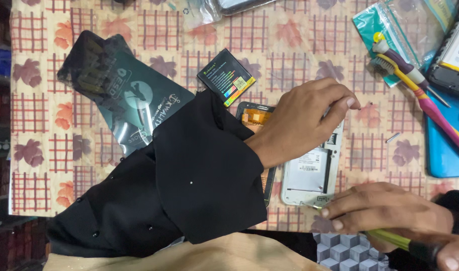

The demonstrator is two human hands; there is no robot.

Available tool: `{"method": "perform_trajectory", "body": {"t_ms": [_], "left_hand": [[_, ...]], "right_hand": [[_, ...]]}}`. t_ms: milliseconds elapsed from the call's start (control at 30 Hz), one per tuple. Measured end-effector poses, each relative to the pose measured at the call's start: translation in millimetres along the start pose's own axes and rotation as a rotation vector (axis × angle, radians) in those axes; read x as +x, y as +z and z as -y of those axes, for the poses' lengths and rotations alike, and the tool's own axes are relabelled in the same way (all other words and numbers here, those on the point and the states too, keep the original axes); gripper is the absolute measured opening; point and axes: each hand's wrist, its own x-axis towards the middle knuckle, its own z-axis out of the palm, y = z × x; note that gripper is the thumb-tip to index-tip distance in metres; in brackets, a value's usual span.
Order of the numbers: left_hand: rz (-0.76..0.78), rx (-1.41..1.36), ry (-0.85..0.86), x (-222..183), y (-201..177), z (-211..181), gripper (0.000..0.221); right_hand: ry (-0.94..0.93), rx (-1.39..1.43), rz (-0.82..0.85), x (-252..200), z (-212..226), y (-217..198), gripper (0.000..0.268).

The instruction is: The person assembles a white smartphone by placing the motherboard into the back housing and securing it with screws. They use a screwdriver to tighten multiple screws around the camera and battery area, then align and snap the back cover onto the device.

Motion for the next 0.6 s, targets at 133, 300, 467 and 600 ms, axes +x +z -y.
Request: {"method": "perform_trajectory", "body": {"t_ms": [133,300,467,600], "left_hand": [[0.001,-0.005,-0.011,1.1,-1.4,-0.5,0.023],[0.018,-0.013,-0.034,2.1,-2.7,-1.6,0.022],[0.018,0.0,-0.034,4.3,-4.5,-6.9,0.023],[-0.004,-0.012,-0.02,1.9,-3.4,-6.0,0.023]], "right_hand": [[-0.115,-0.19,0.042,-5.4,-15.8,4.4,0.057],[-0.312,-0.374,-0.058,3.2,-20.8,15.9,0.061],[-0.325,-0.487,-0.247,36.7,8.1,22.9,0.058],[-0.44,-0.359,-0.231,52.9,11.2,21.1,0.074]]}}
